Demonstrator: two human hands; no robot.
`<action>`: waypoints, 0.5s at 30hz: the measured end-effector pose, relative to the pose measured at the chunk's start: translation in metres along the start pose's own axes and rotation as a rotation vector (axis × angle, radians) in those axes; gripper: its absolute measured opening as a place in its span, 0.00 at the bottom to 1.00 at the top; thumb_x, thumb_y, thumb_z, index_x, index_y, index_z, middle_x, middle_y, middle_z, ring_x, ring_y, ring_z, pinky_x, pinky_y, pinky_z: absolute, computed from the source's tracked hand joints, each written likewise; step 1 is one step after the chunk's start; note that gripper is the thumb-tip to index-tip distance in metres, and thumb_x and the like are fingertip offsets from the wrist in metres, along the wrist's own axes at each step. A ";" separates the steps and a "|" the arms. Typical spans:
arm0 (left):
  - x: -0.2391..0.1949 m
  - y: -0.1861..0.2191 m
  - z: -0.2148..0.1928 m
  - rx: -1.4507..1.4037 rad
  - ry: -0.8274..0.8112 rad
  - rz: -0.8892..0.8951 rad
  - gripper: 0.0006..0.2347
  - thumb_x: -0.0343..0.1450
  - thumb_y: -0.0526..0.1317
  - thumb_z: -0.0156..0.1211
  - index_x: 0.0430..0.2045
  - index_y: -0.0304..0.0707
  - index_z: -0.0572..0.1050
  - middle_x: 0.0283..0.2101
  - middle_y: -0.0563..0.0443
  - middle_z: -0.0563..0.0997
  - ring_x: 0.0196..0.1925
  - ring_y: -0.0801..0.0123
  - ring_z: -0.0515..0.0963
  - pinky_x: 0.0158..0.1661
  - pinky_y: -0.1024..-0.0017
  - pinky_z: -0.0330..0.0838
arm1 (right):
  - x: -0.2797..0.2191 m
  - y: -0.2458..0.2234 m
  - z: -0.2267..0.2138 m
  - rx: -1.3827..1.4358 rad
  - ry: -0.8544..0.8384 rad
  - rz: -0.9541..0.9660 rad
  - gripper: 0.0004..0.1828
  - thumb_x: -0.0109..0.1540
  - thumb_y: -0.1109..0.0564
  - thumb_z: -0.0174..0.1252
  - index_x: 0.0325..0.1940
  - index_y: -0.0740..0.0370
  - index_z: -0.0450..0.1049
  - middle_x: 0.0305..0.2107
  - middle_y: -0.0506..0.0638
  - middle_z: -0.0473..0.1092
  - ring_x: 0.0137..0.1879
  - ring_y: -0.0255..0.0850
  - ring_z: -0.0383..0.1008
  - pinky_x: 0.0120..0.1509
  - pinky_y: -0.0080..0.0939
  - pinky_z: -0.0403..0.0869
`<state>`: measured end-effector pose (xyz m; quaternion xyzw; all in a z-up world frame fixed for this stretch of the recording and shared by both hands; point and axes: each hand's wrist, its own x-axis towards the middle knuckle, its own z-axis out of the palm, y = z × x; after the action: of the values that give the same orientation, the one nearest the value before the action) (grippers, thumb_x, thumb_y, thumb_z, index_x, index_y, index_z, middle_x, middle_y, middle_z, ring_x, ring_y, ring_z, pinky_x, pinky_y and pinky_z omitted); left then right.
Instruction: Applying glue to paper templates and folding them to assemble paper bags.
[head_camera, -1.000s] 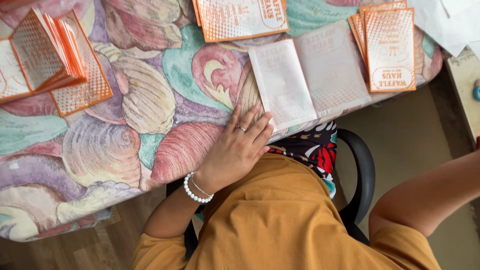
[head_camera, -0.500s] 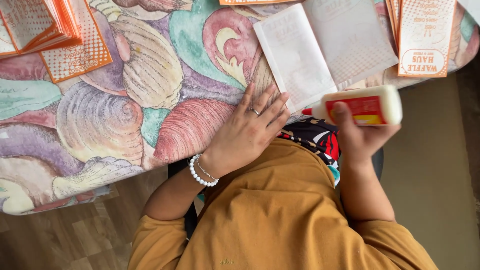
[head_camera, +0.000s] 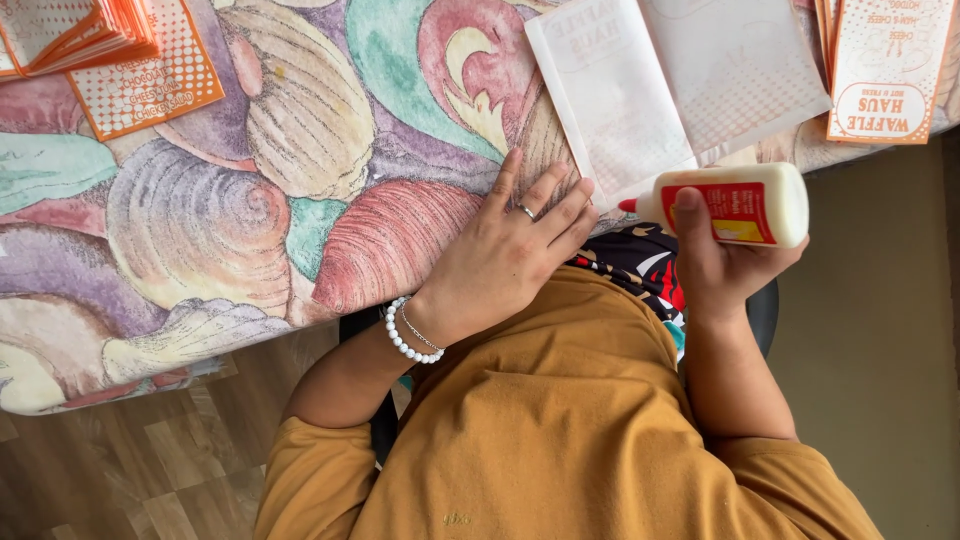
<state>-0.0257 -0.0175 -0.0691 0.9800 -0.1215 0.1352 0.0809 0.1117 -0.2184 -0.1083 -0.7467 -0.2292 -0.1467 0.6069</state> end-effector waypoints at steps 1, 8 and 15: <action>0.000 0.000 0.000 -0.004 -0.003 0.003 0.20 0.75 0.36 0.45 0.63 0.40 0.71 0.69 0.44 0.71 0.70 0.47 0.67 0.71 0.38 0.51 | -0.006 0.007 0.001 0.099 -0.043 -0.059 0.25 0.64 0.68 0.69 0.44 0.60 0.55 0.39 0.64 0.66 0.43 0.48 0.69 0.47 0.53 0.76; 0.000 0.000 0.001 0.007 0.003 -0.001 0.20 0.74 0.35 0.46 0.62 0.41 0.72 0.69 0.44 0.71 0.71 0.47 0.67 0.71 0.37 0.49 | 0.007 -0.014 0.006 0.013 -0.018 0.016 0.16 0.66 0.63 0.72 0.45 0.69 0.69 0.32 0.51 0.68 0.37 0.37 0.67 0.39 0.41 0.74; 0.000 0.001 0.002 0.040 0.008 0.008 0.19 0.78 0.37 0.42 0.64 0.40 0.72 0.69 0.44 0.72 0.71 0.45 0.69 0.70 0.33 0.47 | -0.020 0.019 0.003 0.245 -0.154 -0.191 0.44 0.63 0.81 0.59 0.63 0.45 0.42 0.55 0.80 0.57 0.56 0.65 0.67 0.63 0.75 0.75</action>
<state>-0.0259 -0.0186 -0.0707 0.9803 -0.1226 0.1421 0.0611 0.1042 -0.2214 -0.1349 -0.6511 -0.3609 -0.1172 0.6573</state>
